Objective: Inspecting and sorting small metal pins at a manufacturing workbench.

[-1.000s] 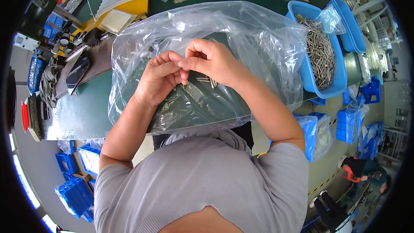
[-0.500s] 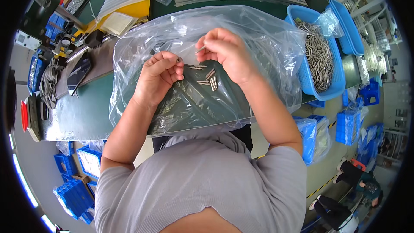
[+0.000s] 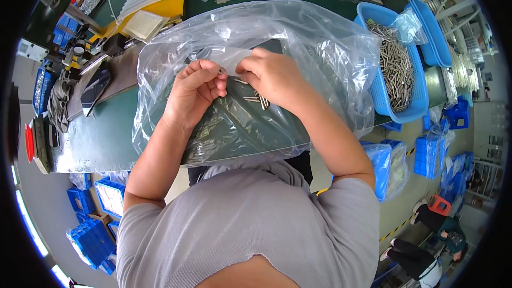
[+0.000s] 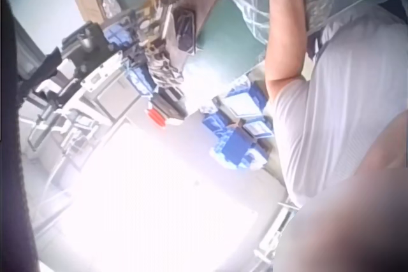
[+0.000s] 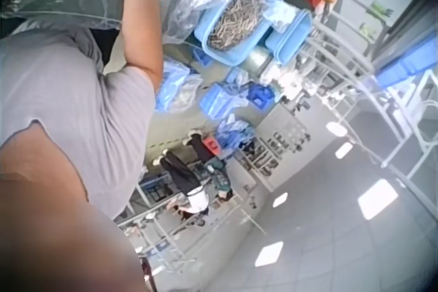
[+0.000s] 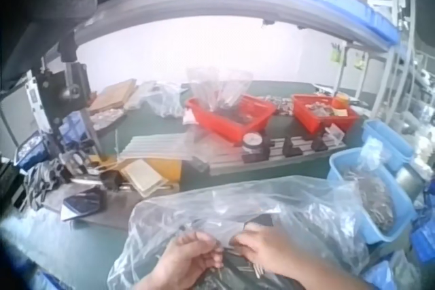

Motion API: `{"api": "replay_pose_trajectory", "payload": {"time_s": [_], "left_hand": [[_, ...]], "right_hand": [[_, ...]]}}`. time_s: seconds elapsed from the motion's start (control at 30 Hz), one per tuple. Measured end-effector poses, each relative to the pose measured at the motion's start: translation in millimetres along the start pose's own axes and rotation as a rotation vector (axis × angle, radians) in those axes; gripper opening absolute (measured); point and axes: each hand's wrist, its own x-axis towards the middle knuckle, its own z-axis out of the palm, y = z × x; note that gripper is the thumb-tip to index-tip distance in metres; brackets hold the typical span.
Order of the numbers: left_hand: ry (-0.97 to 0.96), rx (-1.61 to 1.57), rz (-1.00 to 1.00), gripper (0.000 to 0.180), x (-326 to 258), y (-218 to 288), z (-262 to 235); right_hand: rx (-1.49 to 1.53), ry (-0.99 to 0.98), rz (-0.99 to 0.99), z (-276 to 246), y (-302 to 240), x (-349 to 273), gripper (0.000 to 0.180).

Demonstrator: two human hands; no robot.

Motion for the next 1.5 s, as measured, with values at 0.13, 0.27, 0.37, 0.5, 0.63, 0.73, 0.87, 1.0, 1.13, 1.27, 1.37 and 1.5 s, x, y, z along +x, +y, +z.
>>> {"api": "replay_pose_trajectory", "payload": {"time_s": [0.13, 0.27, 0.37, 0.5, 0.63, 0.73, 0.87, 1.0, 1.13, 1.27, 1.37, 1.5], "left_hand": [[0.008, -0.002, -0.005, 0.007, -0.3, 1.0, 1.1], [-0.011, -0.014, 0.004, 0.005, 1.3, 0.5, 1.6], [-0.038, -0.002, -0.002, 0.006, 0.9, -0.9, -2.4], [-0.079, -0.023, -0.032, 0.005, 1.7, -2.6, 1.5], [-0.082, -0.019, -0.051, 0.005, 0.3, -2.6, 1.1], [-0.079, -0.027, -0.050, 0.006, 0.0, -2.7, 1.9], [-0.099, -0.062, -0.042, 0.006, -0.2, -4.5, 0.9], [-0.114, -0.086, -0.028, 0.007, -1.0, -5.9, -0.1], [-0.099, -0.099, -0.026, 0.007, -0.1, -6.5, 0.1], [-0.084, -0.032, 0.008, 0.007, 0.1, -4.5, 2.5], [-0.034, -0.033, 0.041, 0.006, 0.2, -1.5, 0.8], [-0.015, -0.046, 0.038, 0.005, 1.0, -1.1, -0.4]], "right_hand": [[-0.151, -0.053, -0.075, -0.1, -3.4, -2.0, 0.009], [-0.248, -0.065, -0.106, 0.6, -6.5, -3.3, 0.008], [0.172, 0.030, -0.001, -4.0, -6.5, 1.6, 0.009], [0.756, 0.017, 0.115, -12.4, -3.1, -1.9, 0.005], [0.708, -0.002, 0.158, -8.2, -8.9, -1.3, 0.007], [0.720, 0.022, 0.132, -6.4, -9.4, -1.5, 0.007], [0.691, 0.090, 0.106, 1.5, -15.0, -1.6, 0.007], [0.593, 0.073, 0.013, 4.2, -15.2, -0.2, 0.004], [0.577, 0.018, 0.163, -1.9, -21.6, -0.6, 0.007], [0.747, 0.060, 0.214, 1.4, -15.4, 1.4, 0.007], [1.229, 0.105, 0.348, -13.1, -5.7, 4.2, 0.007], [1.410, 0.042, 0.427, -15.0, 2.1, 4.9, 0.010]]}}
